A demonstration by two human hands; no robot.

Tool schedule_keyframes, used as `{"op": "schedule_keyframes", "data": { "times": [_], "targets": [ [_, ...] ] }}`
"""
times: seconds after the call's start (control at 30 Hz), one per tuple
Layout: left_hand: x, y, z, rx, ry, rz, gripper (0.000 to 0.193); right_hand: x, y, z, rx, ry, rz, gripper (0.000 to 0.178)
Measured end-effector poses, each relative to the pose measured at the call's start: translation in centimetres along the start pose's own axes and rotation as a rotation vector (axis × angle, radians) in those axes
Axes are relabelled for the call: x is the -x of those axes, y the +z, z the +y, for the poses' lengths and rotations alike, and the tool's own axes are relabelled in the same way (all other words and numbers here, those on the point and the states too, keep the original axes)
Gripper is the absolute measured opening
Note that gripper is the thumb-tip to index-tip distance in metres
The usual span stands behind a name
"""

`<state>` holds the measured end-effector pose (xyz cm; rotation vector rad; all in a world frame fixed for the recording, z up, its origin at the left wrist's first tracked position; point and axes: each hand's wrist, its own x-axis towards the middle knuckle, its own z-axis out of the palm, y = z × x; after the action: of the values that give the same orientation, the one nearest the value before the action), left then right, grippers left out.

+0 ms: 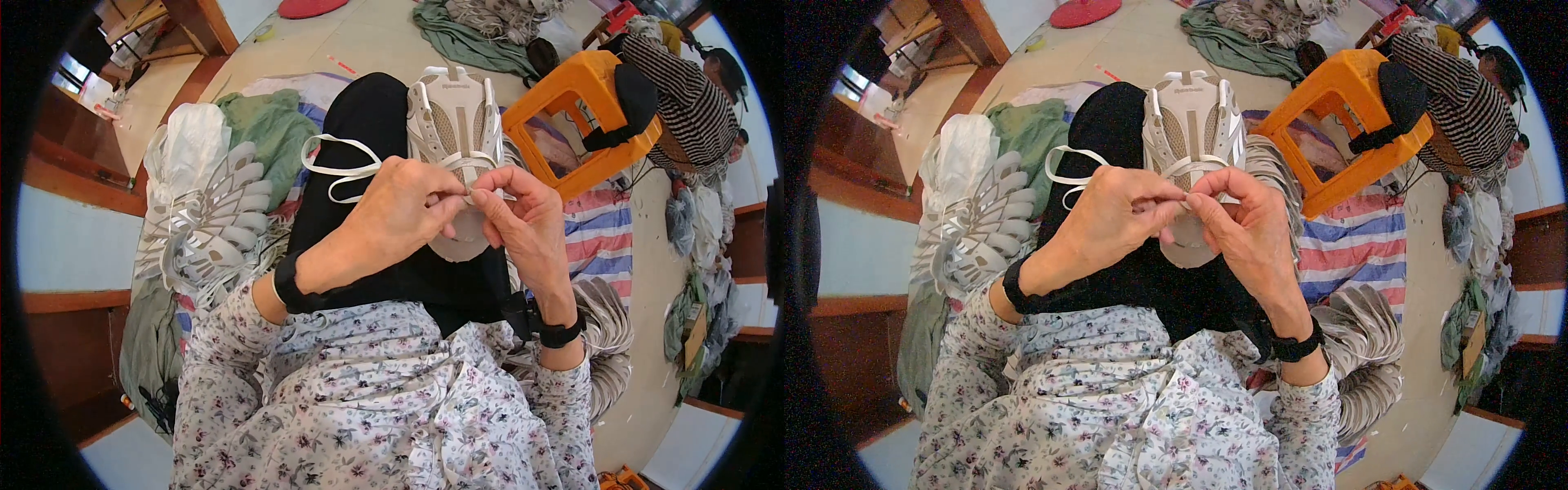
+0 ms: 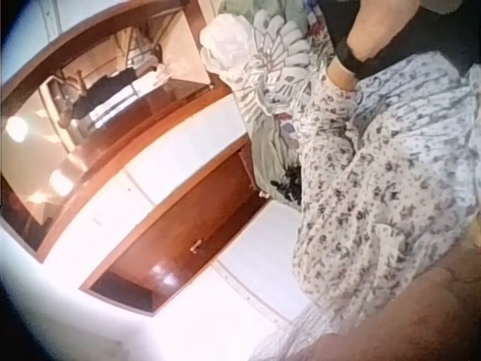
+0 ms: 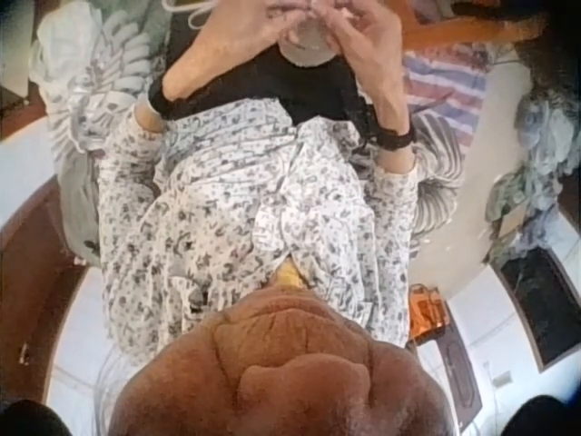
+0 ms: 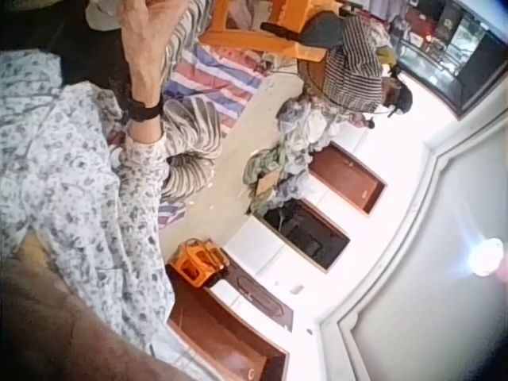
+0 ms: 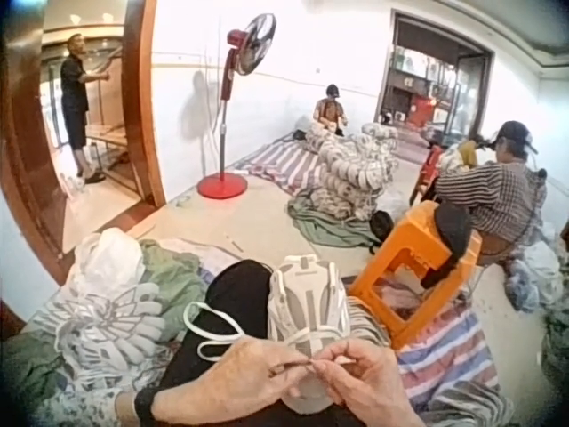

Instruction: Lace a white sneaker.

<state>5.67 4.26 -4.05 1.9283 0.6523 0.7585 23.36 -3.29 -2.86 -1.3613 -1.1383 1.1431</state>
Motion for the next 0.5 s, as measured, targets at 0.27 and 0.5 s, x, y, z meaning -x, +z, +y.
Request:
{"op": "schedule_keyframes", "data": {
  "times": [0.27,0.5],
  "targets": [
    [0.0,-0.8,-1.9,0.114,-0.183,0.110,0.019,-2.6,-2.3,0.8,0.063,-0.073,0.188,0.007],
    [-1.4,-1.4,-4.1,-0.105,-0.221,0.209,0.023,-4.9,-4.1,2.9,0.070,-0.023,0.133,0.004]
  ]
}}
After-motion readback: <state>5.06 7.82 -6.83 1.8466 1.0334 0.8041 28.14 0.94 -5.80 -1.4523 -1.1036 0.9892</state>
